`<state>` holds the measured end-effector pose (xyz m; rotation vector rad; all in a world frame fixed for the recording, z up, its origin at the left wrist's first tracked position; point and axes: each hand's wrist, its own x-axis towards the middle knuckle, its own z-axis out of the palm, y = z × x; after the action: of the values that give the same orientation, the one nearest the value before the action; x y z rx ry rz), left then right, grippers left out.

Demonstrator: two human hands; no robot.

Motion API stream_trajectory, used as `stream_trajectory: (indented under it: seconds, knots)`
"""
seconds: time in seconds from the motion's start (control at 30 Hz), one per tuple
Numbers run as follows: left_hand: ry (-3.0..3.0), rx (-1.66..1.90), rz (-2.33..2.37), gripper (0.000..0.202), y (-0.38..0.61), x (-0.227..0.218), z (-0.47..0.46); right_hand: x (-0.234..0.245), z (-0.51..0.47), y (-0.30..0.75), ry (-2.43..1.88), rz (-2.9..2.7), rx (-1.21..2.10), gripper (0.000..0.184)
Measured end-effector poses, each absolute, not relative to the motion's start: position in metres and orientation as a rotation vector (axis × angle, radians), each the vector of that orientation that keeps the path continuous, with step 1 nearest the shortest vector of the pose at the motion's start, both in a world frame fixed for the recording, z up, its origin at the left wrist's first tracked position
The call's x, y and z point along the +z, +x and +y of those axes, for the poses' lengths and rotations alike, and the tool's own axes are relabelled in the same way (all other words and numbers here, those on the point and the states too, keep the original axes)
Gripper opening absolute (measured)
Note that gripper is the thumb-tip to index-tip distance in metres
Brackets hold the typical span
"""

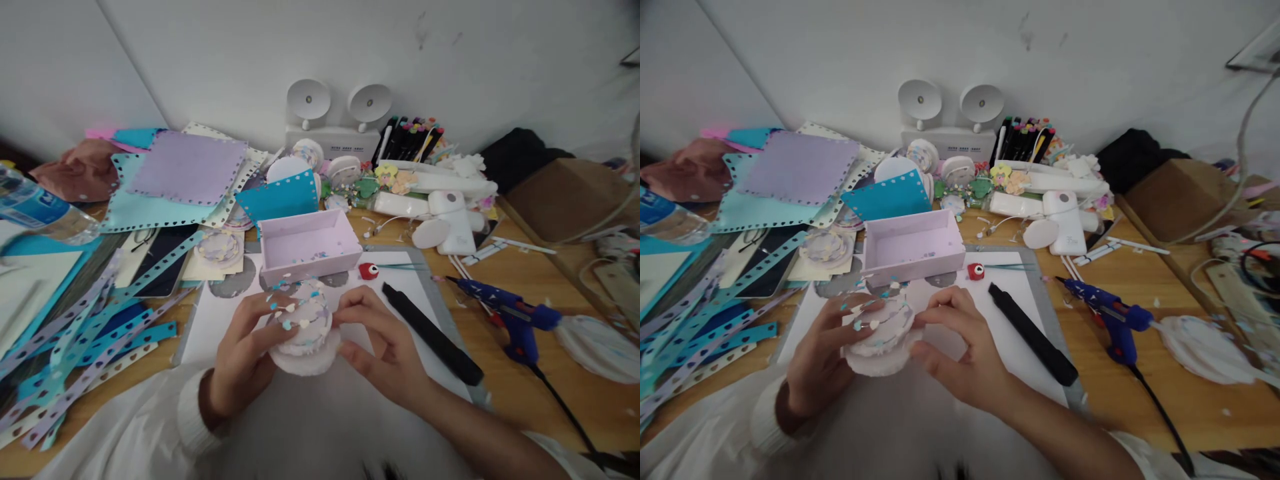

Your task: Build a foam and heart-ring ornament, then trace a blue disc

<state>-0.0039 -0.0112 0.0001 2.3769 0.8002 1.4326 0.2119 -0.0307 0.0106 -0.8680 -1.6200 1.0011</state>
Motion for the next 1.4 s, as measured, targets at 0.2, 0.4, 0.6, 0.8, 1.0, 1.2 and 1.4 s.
stream_trajectory:
  seconds: [0.2, 0.4, 0.6, 0.8, 1.0, 1.2, 1.4]
  knots:
    - [2.482, 1.461, 0.866, 0.019, -0.003, 0.001, -0.011, 0.004, -0.031, 0.208, -0.926, -1.394, 1.297, 0.025]
    - [2.572, 1.437, 0.916, 0.016, -0.002, 0.0, -0.011, 0.006, -0.029, 0.204, -1.05, -1.162, 1.522, 0.016]
    - [2.473, 1.394, 0.963, 0.031, -0.003, 0.0, -0.013, 0.009, -0.028, 0.205, -1.024, -1.04, 1.622, 0.011]
    - [2.179, 1.374, 1.06, 0.041, -0.005, -0.003, -0.011, 0.011, -0.024, 0.208, -0.821, -0.698, 1.662, 0.014]
    - [1.83, 1.283, 1.075, 0.034, -0.005, -0.008, -0.007, 0.023, -0.009, 0.228, -0.742, -0.42, 1.406, 0.013]
    - [1.661, 1.276, 1.037, 0.029, -0.004, -0.013, -0.001, 0.034, 0.001, 0.245, -0.739, -0.417, 1.202, 0.012]
    - [1.884, 1.239, 1.038, 0.032, -0.014, -0.009, -0.004, 0.029, -0.004, 0.24, -0.895, -0.77, 1.537, 0.021]
